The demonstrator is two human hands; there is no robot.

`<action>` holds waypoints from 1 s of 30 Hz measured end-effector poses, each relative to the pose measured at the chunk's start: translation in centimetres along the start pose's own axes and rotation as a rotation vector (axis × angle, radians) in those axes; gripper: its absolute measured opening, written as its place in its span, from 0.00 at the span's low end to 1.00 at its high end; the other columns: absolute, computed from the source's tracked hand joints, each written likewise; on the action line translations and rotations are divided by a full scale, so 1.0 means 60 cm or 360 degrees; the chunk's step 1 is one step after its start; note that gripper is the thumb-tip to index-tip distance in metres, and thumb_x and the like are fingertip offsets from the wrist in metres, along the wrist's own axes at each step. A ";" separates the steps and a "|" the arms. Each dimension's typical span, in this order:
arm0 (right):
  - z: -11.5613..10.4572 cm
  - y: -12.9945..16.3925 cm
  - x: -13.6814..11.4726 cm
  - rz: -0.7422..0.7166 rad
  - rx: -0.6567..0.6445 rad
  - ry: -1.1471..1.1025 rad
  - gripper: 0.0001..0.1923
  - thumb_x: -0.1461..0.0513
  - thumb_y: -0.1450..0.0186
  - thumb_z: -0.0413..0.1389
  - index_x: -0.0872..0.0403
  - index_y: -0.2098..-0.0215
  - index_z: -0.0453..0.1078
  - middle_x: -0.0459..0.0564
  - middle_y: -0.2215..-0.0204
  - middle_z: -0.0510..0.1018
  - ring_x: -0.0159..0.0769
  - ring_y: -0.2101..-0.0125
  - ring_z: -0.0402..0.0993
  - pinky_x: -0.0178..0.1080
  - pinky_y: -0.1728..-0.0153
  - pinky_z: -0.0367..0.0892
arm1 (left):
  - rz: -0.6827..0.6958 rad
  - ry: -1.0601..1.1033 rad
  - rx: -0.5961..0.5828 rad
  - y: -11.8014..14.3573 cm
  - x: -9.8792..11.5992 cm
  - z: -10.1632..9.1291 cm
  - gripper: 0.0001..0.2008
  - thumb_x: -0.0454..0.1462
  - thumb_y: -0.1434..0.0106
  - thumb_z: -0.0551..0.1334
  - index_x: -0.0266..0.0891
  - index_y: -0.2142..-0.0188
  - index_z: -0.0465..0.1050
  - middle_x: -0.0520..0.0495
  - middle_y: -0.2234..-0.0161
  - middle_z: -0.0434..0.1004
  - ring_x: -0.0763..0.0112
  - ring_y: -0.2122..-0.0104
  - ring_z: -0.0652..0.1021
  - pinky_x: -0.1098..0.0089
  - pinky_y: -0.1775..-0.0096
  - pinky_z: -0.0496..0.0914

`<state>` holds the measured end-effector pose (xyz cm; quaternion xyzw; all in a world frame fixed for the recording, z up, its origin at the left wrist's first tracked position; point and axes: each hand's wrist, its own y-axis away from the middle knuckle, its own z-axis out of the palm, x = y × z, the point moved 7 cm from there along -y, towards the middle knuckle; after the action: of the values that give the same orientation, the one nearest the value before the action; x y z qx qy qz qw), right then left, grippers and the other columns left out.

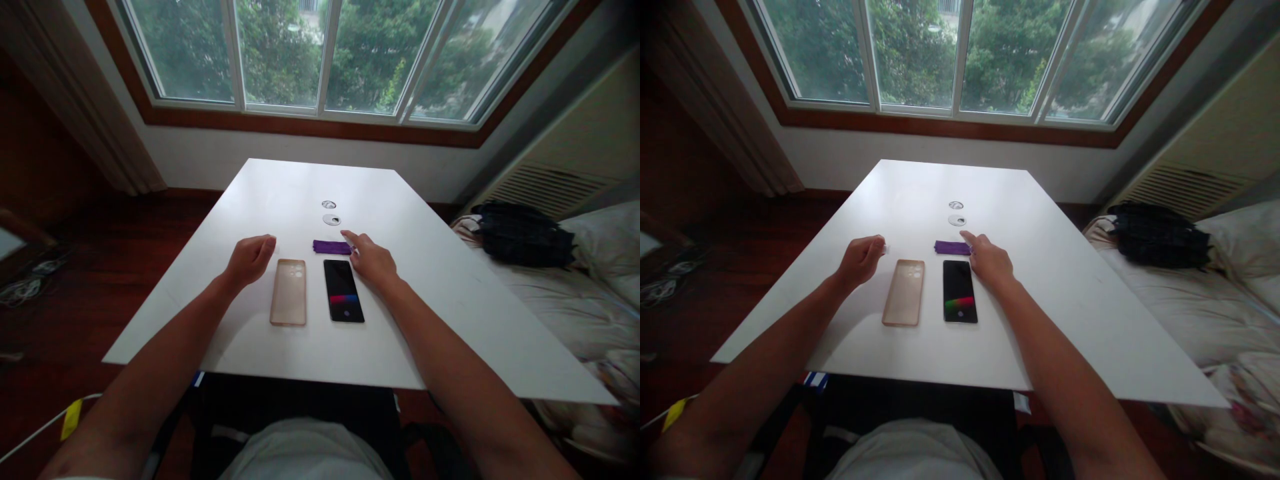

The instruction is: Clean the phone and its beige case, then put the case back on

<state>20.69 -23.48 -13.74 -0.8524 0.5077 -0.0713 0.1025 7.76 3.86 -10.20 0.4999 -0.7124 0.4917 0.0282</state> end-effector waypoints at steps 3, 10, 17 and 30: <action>-0.001 -0.001 0.000 -0.0005 0.0018 -0.0015 0.29 0.60 0.30 0.49 0.33 0.32 0.54 0.46 0.48 0.71 0.40 0.64 0.74 0.40 0.67 0.63 | -0.0020 -0.0013 -0.0013 -0.001 0.000 0.000 0.22 0.43 0.25 0.50 0.36 0.75 0.61 0.51 0.79 0.61 0.75 0.78 0.63 0.69 0.72 0.55; -0.027 0.005 -0.002 -0.0020 0.0261 -0.0483 0.38 0.50 0.32 0.55 0.51 0.30 0.46 0.54 0.45 0.69 0.41 0.58 0.74 0.40 0.62 0.68 | -0.0089 -0.0114 -0.0053 -0.005 0.002 0.008 0.14 0.45 0.28 0.56 0.37 0.63 0.71 0.50 0.71 0.72 0.74 0.73 0.70 0.71 0.68 0.63; -0.078 0.050 -0.107 -0.0517 0.0396 -0.0670 0.22 0.50 0.29 0.52 0.57 0.46 0.58 0.59 0.50 0.69 0.42 0.54 0.70 0.42 0.52 0.67 | -0.0054 -0.0149 -0.0102 -0.006 0.012 0.026 0.15 0.47 0.32 0.62 0.38 0.56 0.73 0.51 0.68 0.74 0.78 0.75 0.68 0.73 0.69 0.64; -0.090 0.074 -0.153 -0.0774 0.0366 -0.0449 0.23 0.50 0.24 0.46 0.45 0.34 0.63 0.50 0.41 0.70 0.40 0.45 0.67 0.44 0.45 0.62 | 0.0106 -0.0183 -0.0272 -0.003 0.043 0.049 0.13 0.46 0.31 0.61 0.38 0.60 0.73 0.49 0.67 0.78 0.74 0.72 0.74 0.72 0.68 0.65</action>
<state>11.36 -18.02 -9.74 -0.9333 0.2582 -0.0316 0.2476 7.95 -0.06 -10.23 0.4990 -0.7685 0.4004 0.0135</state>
